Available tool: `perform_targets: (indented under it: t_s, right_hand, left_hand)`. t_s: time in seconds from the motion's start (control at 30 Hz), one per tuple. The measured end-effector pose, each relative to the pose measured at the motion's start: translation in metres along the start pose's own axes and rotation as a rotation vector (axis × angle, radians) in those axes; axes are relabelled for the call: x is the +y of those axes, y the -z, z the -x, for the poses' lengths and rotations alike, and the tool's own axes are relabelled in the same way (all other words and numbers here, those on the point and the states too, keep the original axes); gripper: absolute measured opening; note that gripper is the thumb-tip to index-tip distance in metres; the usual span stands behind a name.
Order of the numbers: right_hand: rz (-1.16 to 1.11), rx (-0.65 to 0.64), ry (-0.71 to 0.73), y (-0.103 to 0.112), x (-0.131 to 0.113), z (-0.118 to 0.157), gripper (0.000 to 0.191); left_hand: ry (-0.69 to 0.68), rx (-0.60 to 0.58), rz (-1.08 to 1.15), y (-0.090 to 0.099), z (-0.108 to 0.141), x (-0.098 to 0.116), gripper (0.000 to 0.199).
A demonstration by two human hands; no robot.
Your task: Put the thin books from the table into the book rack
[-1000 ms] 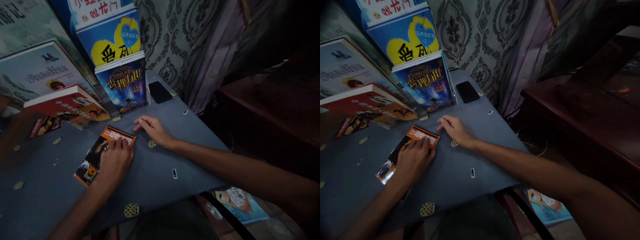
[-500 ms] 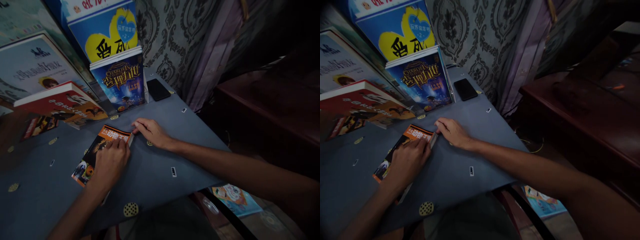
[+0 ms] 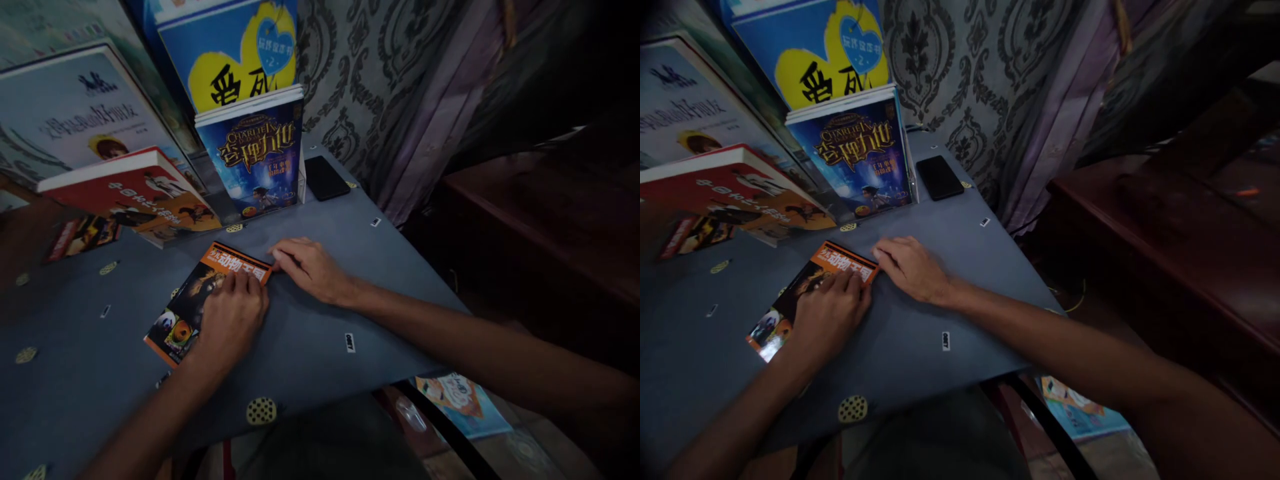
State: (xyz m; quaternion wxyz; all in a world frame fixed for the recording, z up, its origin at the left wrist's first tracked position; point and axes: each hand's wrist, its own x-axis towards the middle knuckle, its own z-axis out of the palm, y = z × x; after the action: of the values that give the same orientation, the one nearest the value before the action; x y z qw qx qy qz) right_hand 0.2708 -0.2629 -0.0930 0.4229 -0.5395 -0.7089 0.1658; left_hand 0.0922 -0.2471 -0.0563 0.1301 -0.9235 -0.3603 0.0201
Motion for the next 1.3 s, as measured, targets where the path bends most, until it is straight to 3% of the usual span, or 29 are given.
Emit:
perform_targets:
  t_s: [0.1,0.2,0.43,0.67,0.83,1.03,1.3]
  right_hand:
    - [0.133,-0.092,0.051,-0.004,0.005,0.001,0.024]
    - [0.178,-0.095,0.077,-0.006,0.009,0.002,0.025]
    - [0.371,-0.176,0.235,-0.009,0.004,0.005,0.032]
    - [0.635,-0.299,0.281,-0.015,0.000,-0.011,0.031]
    - [0.640,-0.351,0.232,-0.029,0.005,-0.040,0.039]
    - [0.576,-0.335,0.241,-0.046,0.009,-0.058,0.046]
    - [0.469,-0.309,0.236,-0.048,0.013,-0.049,0.045]
  left_hand:
    - [0.010,-0.002,0.031,-0.002,0.003,-0.002,0.028]
    - [-0.022,0.021,0.126,-0.004,0.008,-0.011,0.025]
    - [-0.189,0.024,0.364,-0.011,0.037,-0.059,0.034]
    - [-0.172,-0.014,0.460,-0.022,0.082,-0.094,0.052]
    - [-0.218,-0.026,0.416,-0.027,0.100,-0.089,0.072]
    - [-0.250,0.086,0.315,-0.024,0.098,-0.064,0.052]
    - [-0.301,0.241,0.230,-0.023,0.090,-0.044,0.032]
